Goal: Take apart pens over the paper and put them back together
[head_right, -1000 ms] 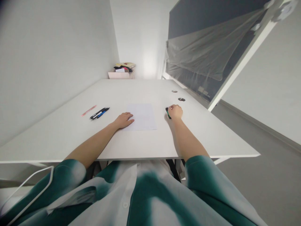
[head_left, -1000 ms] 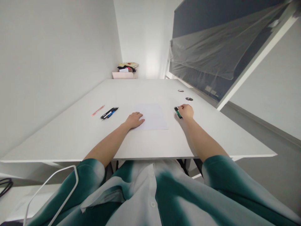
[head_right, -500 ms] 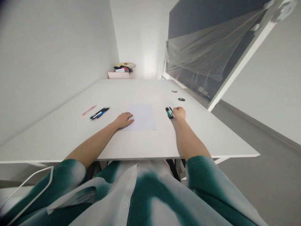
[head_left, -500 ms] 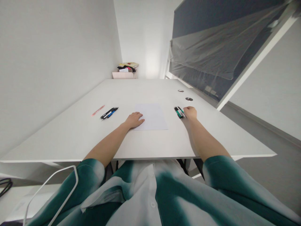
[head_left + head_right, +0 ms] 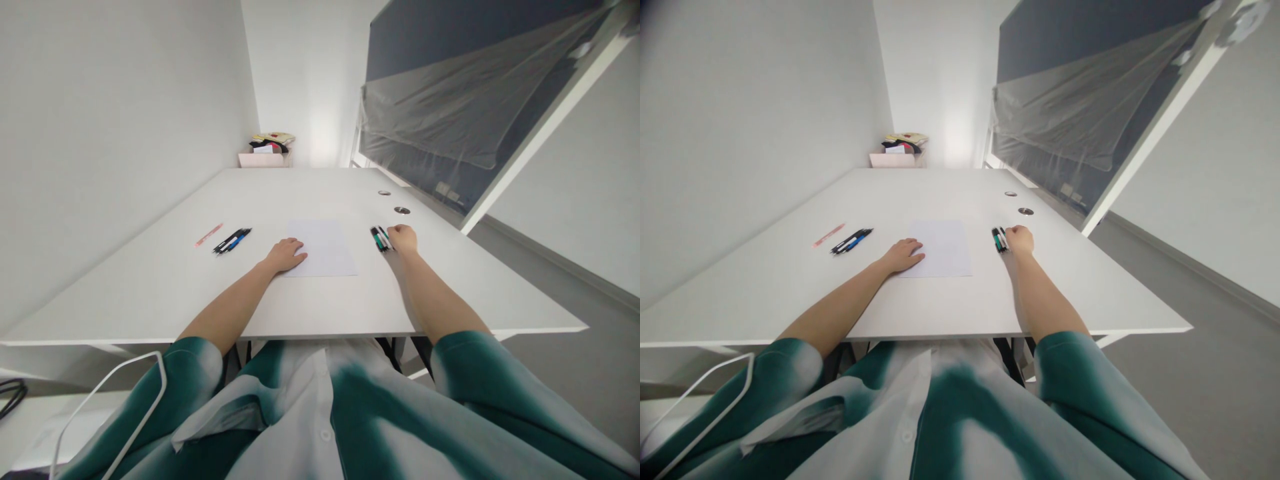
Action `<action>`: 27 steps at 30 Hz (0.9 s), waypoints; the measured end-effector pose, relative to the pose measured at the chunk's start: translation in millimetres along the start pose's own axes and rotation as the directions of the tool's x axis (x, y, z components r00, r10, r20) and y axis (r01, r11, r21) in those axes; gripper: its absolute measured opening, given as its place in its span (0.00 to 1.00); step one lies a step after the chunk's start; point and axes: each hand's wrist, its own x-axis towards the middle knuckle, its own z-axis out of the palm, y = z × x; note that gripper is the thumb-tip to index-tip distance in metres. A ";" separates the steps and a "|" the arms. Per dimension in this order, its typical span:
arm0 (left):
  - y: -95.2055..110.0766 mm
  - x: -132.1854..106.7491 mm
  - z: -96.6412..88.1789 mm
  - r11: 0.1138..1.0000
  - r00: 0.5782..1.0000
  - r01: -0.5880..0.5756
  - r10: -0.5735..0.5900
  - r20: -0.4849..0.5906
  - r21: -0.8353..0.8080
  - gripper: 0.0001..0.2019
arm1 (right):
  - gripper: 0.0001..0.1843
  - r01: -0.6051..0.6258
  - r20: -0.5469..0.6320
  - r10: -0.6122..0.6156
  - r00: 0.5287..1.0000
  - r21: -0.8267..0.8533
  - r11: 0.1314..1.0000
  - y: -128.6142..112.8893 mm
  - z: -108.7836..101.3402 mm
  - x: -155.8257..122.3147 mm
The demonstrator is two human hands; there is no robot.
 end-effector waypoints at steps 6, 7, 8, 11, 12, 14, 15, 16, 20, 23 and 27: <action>0.6 -0.5 -1.3 1.000 1.000 0.006 -0.006 0.006 -0.001 0.25 | 0.18 0.251 -0.066 -0.254 0.965 -0.052 0.967 -23.4 2.9 -19.0; 0.5 -0.5 -1.7 1.000 1.000 0.006 -0.006 0.009 -0.003 0.25 | 0.18 0.320 -0.055 -0.323 0.945 -0.055 0.946 -28.1 5.3 -22.9; 0.5 -0.4 -2.2 1.000 1.000 0.005 -0.005 0.012 -0.005 0.25 | 0.19 0.377 -0.042 -0.380 0.924 -0.059 0.924 -32.7 8.3 -27.0; -0.1 -0.2 -3.8 1.000 1.000 -0.003 0.003 0.011 -0.018 0.26 | 0.19 0.540 0.048 -0.538 0.842 -0.074 0.838 -44.8 19.4 -40.3; -0.5 -0.2 -4.2 1.000 1.000 -0.007 0.007 0.009 -0.024 0.26 | 0.20 0.575 0.077 -0.570 0.818 -0.079 0.814 -47.8 23.4 -44.8; -1.6 -0.1 -4.8 0.999 1.000 -0.010 0.010 0.001 -0.037 0.26 | 0.20 0.632 0.137 -0.619 0.773 -0.086 0.770 -51.7 31.1 -53.0; -2.4 0.0 -4.8 0.999 1.000 -0.006 0.006 -0.005 -0.045 0.26 | 0.20 0.647 0.163 -0.629 0.760 -0.093 0.757 -52.7 34.6 -56.4; -3.4 0.2 -4.7 0.999 1.000 0.002 -0.003 -0.017 -0.054 0.26 | 0.21 0.660 0.188 -0.638 0.747 -0.098 0.745 -53.1 37.7 -59.2; -9.4 1.2 -3.7 0.995 0.994 0.065 -0.072 -0.085 -0.078 0.26 | 0.25 0.698 0.283 -0.650 0.705 -0.112 0.708 -51.1 46.2 -64.2; -14.4 1.7 -2.7 0.987 0.983 0.158 -0.161 -0.088 -0.041 0.28 | 0.27 0.706 0.331 -0.637 0.696 -0.158 0.690 -49.4 49.1 -64.6; -18.9 2.9 -0.3 0.973 0.973 0.229 -0.229 -0.003 0.032 0.30 | 0.25 0.731 0.403 -0.624 0.670 -0.209 0.650 -49.3 49.1 -65.0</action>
